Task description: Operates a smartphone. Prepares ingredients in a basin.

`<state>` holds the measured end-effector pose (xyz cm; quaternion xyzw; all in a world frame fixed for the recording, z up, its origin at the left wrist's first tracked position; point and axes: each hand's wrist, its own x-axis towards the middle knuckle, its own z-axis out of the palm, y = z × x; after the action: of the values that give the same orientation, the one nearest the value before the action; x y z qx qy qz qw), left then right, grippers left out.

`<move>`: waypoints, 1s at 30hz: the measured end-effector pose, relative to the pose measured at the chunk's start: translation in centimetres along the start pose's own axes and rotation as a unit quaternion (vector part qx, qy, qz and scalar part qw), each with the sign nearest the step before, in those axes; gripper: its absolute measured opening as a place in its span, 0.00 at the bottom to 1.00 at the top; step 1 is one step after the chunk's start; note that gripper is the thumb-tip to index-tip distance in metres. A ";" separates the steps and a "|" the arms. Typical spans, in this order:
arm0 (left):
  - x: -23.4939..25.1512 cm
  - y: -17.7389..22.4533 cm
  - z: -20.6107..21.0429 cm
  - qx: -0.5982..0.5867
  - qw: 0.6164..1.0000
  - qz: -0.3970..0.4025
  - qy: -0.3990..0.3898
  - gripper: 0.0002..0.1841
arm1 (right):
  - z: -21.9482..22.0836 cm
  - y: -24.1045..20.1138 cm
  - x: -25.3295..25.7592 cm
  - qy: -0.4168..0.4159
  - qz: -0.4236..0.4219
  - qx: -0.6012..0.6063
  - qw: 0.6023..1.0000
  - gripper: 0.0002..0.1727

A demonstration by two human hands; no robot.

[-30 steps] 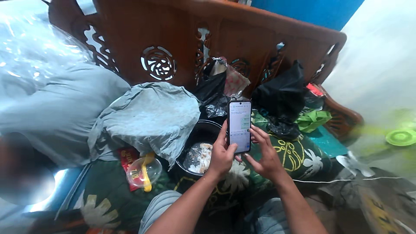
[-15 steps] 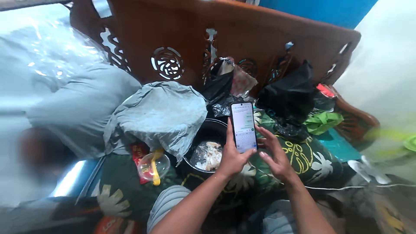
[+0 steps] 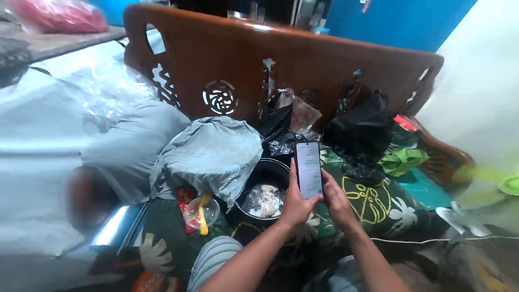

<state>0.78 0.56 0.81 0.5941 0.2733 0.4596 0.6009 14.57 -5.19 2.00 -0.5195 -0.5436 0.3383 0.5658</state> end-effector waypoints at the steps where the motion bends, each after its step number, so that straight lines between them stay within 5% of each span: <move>1: -0.3 0.1 -0.1 0.010 1.000 0.001 0.000 0.70 | 0.1 -0.1 -0.2 0.000 0.002 0.002 1.000 0.35; 7: -2.1 0.7 -0.8 0.042 0.995 0.031 -0.089 0.72 | 0.5 -1.9 -0.8 0.014 0.045 0.012 0.999 0.38; 11: -3.2 3.4 -3.2 0.190 0.970 0.050 -0.146 0.50 | -0.2 -1.2 -0.4 0.047 0.067 0.018 0.996 0.52; 15: -4.4 4.4 -9.2 0.285 0.957 0.050 0.038 0.25 | -0.7 -1.0 0.1 0.064 0.060 -0.193 0.977 0.58; 18: -4.5 2.5 -14.7 0.391 0.897 -0.020 0.207 0.23 | -1.3 -1.0 0.1 0.077 0.079 -0.335 0.936 0.55; 23: -4.4 0.0 -16.9 0.410 0.872 -0.177 0.199 0.30 | -4.5 -1.0 0.7 0.127 0.149 -0.393 0.898 0.50; 30: -2.7 -0.4 -17.2 0.445 0.852 -0.139 0.240 0.19 | -13.3 4.0 -0.7 0.270 0.313 -0.347 0.842 0.53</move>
<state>-15.36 6.24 -2.62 0.6251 0.6639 0.3287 0.2459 28.02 -7.89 -0.25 -0.8954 -0.2592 0.1328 0.3368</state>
